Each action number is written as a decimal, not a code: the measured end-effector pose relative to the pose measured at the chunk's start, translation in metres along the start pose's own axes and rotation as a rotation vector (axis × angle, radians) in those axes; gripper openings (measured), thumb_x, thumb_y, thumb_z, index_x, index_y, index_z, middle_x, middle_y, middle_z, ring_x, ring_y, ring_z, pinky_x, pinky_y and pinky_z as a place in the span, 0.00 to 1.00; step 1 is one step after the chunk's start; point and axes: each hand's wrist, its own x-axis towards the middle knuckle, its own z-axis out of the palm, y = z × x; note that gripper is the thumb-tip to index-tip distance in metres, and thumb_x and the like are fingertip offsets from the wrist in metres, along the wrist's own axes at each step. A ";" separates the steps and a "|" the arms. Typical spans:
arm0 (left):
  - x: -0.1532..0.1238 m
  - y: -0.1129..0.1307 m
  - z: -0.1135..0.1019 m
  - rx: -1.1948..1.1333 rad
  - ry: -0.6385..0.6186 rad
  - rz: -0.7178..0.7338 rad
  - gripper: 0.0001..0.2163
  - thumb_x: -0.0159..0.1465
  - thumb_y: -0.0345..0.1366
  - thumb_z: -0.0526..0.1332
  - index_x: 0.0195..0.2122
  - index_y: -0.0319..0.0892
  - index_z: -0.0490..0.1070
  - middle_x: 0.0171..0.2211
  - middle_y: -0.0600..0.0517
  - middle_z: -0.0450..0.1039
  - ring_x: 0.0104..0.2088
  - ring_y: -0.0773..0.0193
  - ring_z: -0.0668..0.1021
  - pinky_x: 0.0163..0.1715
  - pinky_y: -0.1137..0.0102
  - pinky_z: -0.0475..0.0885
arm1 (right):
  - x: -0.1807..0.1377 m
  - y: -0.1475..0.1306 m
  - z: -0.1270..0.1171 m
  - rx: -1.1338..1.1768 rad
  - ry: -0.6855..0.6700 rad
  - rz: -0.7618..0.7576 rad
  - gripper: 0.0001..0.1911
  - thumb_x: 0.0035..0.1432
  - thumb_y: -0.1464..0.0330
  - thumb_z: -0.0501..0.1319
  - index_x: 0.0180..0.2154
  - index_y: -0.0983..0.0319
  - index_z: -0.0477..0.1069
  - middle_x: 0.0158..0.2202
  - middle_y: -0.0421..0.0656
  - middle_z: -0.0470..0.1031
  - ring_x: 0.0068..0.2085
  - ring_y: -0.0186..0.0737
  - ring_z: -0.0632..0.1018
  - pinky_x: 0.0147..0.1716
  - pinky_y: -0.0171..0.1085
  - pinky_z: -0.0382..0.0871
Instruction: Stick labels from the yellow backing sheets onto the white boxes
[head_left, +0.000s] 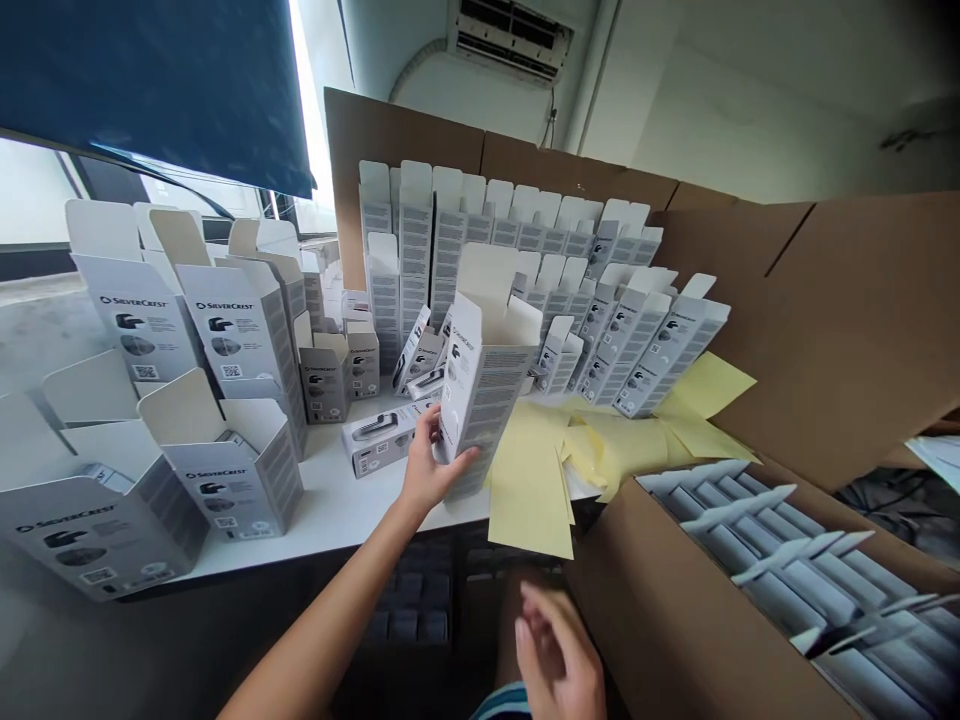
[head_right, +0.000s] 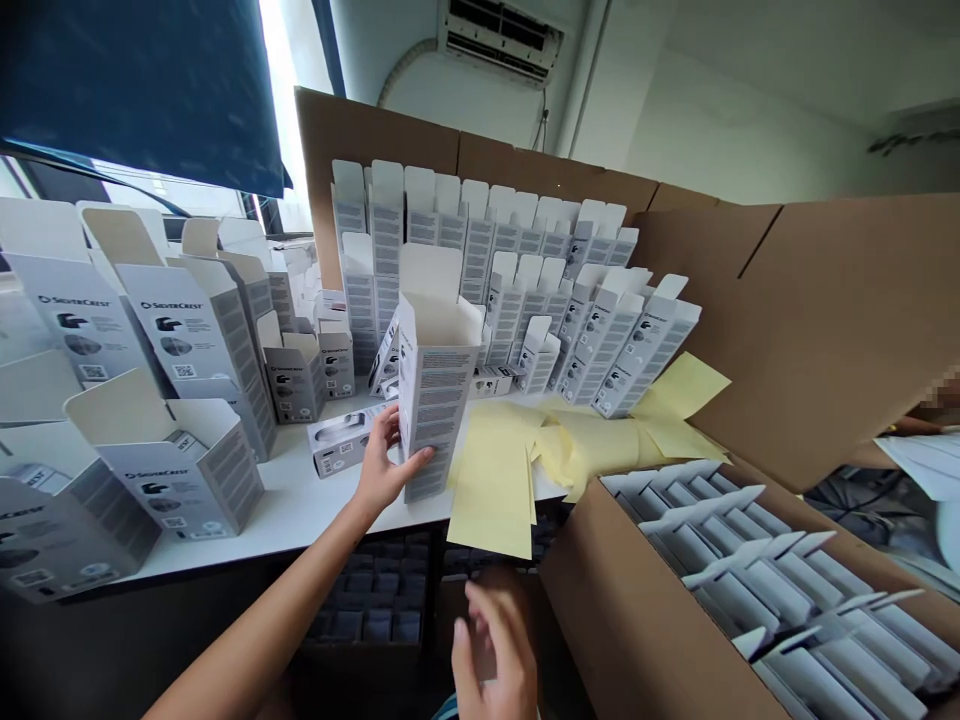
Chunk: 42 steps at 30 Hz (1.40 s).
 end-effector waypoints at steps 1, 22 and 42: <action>0.001 0.001 0.005 0.017 -0.014 0.016 0.34 0.57 0.44 0.71 0.61 0.46 0.58 0.53 0.43 0.72 0.52 0.50 0.76 0.52 0.57 0.70 | 0.023 -0.005 0.009 0.030 0.048 -0.037 0.17 0.64 0.58 0.61 0.54 0.47 0.71 0.49 0.44 0.76 0.46 0.46 0.79 0.40 0.43 0.77; 0.064 -0.067 0.094 0.148 -0.333 0.201 0.48 0.56 0.46 0.72 0.70 0.42 0.44 0.70 0.35 0.51 0.69 0.41 0.60 0.66 0.48 0.62 | 0.308 -0.001 0.011 0.200 0.146 -0.136 0.34 0.40 0.62 0.71 0.50 0.59 0.64 0.45 0.49 0.80 0.42 0.50 0.83 0.42 0.46 0.77; 0.057 -0.084 0.098 0.532 -0.500 0.037 0.22 0.61 0.30 0.64 0.56 0.45 0.66 0.61 0.42 0.64 0.60 0.46 0.72 0.59 0.51 0.69 | 0.420 0.085 -0.005 -0.169 0.273 0.093 0.47 0.38 0.59 0.69 0.59 0.65 0.58 0.54 0.58 0.74 0.51 0.60 0.76 0.50 0.52 0.69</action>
